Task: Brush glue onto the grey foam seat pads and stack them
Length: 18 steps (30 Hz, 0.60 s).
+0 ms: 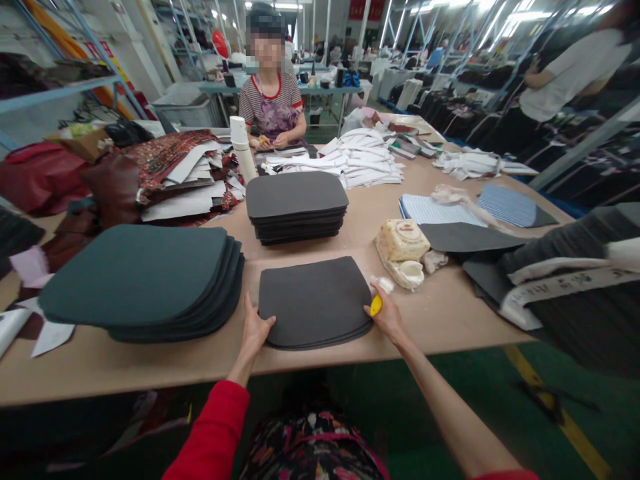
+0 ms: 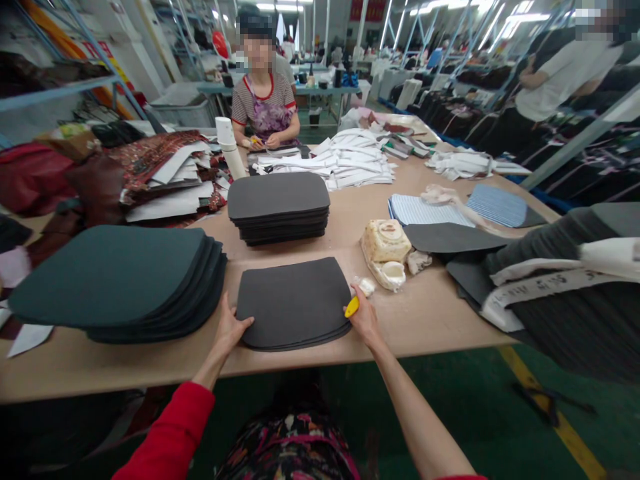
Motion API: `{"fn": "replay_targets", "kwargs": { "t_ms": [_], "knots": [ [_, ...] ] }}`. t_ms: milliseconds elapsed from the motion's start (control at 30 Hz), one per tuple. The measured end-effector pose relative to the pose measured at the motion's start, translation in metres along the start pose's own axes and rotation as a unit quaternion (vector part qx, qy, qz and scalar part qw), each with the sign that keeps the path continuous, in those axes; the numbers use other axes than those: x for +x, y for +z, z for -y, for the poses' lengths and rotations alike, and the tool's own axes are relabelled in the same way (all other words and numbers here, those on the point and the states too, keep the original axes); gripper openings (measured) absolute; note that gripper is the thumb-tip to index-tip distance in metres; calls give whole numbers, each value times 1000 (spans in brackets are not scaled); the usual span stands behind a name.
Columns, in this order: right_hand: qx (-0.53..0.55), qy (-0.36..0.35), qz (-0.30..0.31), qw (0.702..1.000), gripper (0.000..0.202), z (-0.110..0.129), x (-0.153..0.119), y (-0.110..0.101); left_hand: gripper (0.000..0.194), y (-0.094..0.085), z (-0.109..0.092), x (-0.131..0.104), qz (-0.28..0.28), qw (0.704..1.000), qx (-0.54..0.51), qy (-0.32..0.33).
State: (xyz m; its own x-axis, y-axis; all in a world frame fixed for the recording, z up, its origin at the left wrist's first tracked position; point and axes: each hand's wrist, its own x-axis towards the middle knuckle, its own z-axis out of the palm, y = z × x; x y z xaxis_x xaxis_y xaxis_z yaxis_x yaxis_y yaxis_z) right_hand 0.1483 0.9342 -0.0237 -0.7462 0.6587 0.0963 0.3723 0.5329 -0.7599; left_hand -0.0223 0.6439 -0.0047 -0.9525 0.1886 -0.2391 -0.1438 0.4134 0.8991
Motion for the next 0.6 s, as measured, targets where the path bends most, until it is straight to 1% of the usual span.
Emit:
{"fn": "replay_targets", "kwargs": {
  "t_ms": [133, 367, 500, 600],
  "knots": [
    [-3, 13, 33, 999, 65, -4, 0, 0, 105, 0, 3, 2, 8, 1000, 20, 11],
    [-9, 19, 51, 998, 65, -2, -1, -2, 101, 4, 5, 0, -10, 998, 38, 43],
    [-9, 5, 66, 998, 64, 1, -1, -2, 99, 6, 0, -5, -10, 997, 63, 52],
    [-18, -14, 73, 997, 65, 0, 0, -1, 96, 7, -6, -10, -20, 993, 89, 75]
  ]
}}
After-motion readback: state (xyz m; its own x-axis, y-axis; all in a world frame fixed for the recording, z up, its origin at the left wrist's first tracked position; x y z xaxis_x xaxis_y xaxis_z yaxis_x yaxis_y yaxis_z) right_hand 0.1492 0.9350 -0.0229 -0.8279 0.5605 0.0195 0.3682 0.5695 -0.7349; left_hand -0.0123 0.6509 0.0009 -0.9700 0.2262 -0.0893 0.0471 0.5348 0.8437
